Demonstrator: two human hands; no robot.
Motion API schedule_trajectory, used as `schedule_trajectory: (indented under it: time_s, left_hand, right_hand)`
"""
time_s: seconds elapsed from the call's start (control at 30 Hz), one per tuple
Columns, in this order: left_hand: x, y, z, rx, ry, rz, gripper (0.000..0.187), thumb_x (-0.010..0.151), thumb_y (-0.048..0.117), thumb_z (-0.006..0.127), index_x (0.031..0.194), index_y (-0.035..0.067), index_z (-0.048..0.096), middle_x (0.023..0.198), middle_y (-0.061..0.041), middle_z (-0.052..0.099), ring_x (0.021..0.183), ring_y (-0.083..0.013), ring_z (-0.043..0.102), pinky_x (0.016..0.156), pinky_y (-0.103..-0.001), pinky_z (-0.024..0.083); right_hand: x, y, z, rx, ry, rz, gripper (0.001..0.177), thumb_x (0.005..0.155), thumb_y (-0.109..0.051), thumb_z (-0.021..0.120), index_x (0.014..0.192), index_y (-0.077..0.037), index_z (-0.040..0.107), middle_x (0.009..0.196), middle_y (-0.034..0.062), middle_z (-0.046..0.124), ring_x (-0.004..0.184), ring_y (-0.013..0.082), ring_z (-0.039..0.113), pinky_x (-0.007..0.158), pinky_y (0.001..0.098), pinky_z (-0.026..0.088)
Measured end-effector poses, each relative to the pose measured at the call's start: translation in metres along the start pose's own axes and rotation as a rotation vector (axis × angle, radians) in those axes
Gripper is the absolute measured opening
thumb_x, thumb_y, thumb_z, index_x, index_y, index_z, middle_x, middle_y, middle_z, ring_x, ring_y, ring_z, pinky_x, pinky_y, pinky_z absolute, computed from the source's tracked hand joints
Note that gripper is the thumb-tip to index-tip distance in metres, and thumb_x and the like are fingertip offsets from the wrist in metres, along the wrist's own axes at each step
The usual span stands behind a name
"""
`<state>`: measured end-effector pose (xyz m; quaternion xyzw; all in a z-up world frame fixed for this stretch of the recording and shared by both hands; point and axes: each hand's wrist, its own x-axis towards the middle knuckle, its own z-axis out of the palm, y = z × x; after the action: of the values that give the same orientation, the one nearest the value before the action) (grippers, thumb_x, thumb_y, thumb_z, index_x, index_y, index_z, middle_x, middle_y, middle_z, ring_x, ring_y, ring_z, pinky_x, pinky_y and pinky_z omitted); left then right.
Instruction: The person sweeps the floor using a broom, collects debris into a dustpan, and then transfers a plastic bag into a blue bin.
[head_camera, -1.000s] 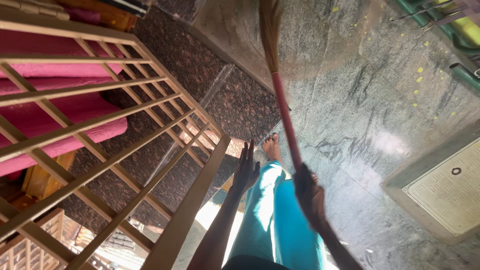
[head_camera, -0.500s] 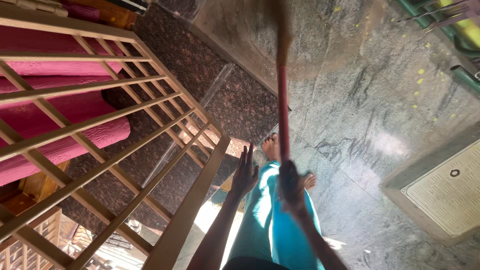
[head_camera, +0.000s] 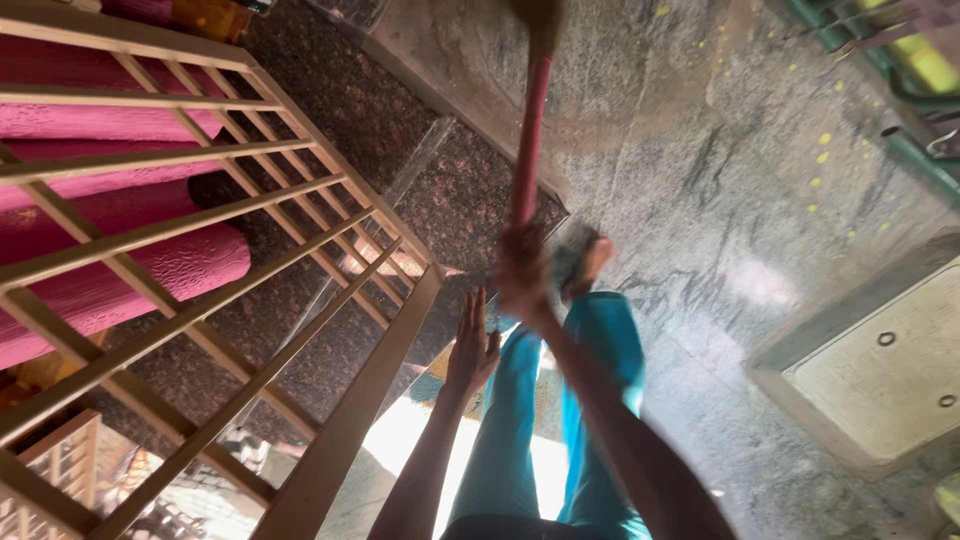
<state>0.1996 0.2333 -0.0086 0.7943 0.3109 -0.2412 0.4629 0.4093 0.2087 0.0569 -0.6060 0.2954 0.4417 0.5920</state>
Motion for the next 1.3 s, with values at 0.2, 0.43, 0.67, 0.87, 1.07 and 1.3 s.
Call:
schedule_trajectory:
  time_s: [0.2, 0.43, 0.67, 0.87, 1.07, 1.3]
  left_hand:
    - [-0.003, 0.003, 0.015, -0.081, 0.067, -0.010, 0.082, 0.098, 0.020, 0.054, 0.165, 0.018, 0.006, 0.170, -0.023, 0.008, 0.155, -0.0441, 0.017, 0.121, -0.053, 0.030]
    - [0.001, 0.019, 0.029, -0.072, 0.136, -0.078, 0.081, 0.098, 0.025, 0.052, 0.164, 0.015, 0.007, 0.170, -0.022, 0.007, 0.154, -0.0421, 0.017, 0.121, -0.051, 0.031]
    - [0.014, 0.044, 0.039, -0.468, 0.140, -0.127, 0.076, 0.104, 0.033, 0.054, 0.165, 0.014, 0.012, 0.160, -0.031, 0.023, 0.147, -0.0491, 0.031, 0.118, -0.056, 0.035]
    - [0.014, 0.062, 0.029, -0.245, 0.232, -0.059, 0.085, 0.096, 0.023, 0.056, 0.165, 0.015, 0.006, 0.169, -0.029, 0.008, 0.154, -0.0500, 0.017, 0.119, -0.056, 0.033]
    - [0.006, 0.046, 0.043, -0.201, 0.301, 0.083, 0.092, 0.093, 0.031, 0.057, 0.166, 0.014, 0.004, 0.168, -0.031, 0.007, 0.153, -0.0524, 0.015, 0.117, -0.063, 0.032]
    - [-0.004, 0.054, 0.035, -0.238, 0.163, -0.146, 0.082, 0.099, 0.044, 0.047, 0.164, 0.018, 0.005, 0.169, -0.028, 0.006, 0.152, -0.0498, 0.015, 0.114, -0.062, 0.037]
  right_hand:
    - [-0.059, 0.009, 0.010, -0.218, -0.075, -0.101, 0.025, 0.106, -0.026, 0.055, 0.119, -0.005, 0.051, 0.072, 0.0128, 0.053, 0.047, 0.0163, 0.048, 0.033, 0.0300, 0.034]
    - [0.032, -0.088, 0.013, 0.007, -0.130, -0.161, 0.029, 0.099, -0.009, 0.061, 0.124, -0.005, 0.049, 0.084, 0.0026, 0.058, 0.052, 0.0095, 0.054, 0.038, 0.0277, 0.049]
    - [-0.059, -0.055, -0.001, 0.029, -0.202, -0.134, 0.037, 0.099, -0.015, 0.062, 0.125, -0.013, 0.036, 0.070, 0.0013, 0.046, 0.041, 0.0086, 0.043, 0.029, 0.0258, 0.033]
    - [0.057, -0.122, -0.031, -0.072, -0.125, -0.047, 0.031, 0.102, -0.017, 0.063, 0.130, -0.009, 0.050, 0.078, 0.0026, 0.056, 0.048, 0.0073, 0.051, 0.035, 0.0240, 0.043]
    - [-0.033, -0.066, -0.009, 0.029, -0.033, -0.030, 0.027, 0.099, -0.019, 0.065, 0.122, -0.011, 0.053, 0.075, 0.0014, 0.057, 0.046, 0.0080, 0.051, 0.034, 0.0249, 0.043]
    - [0.060, -0.080, -0.118, -0.250, 0.022, -0.139, 0.020, 0.094, -0.021, 0.066, 0.110, -0.015, 0.055, 0.071, -0.0014, 0.056, 0.042, 0.0087, 0.050, 0.031, 0.0263, 0.041]
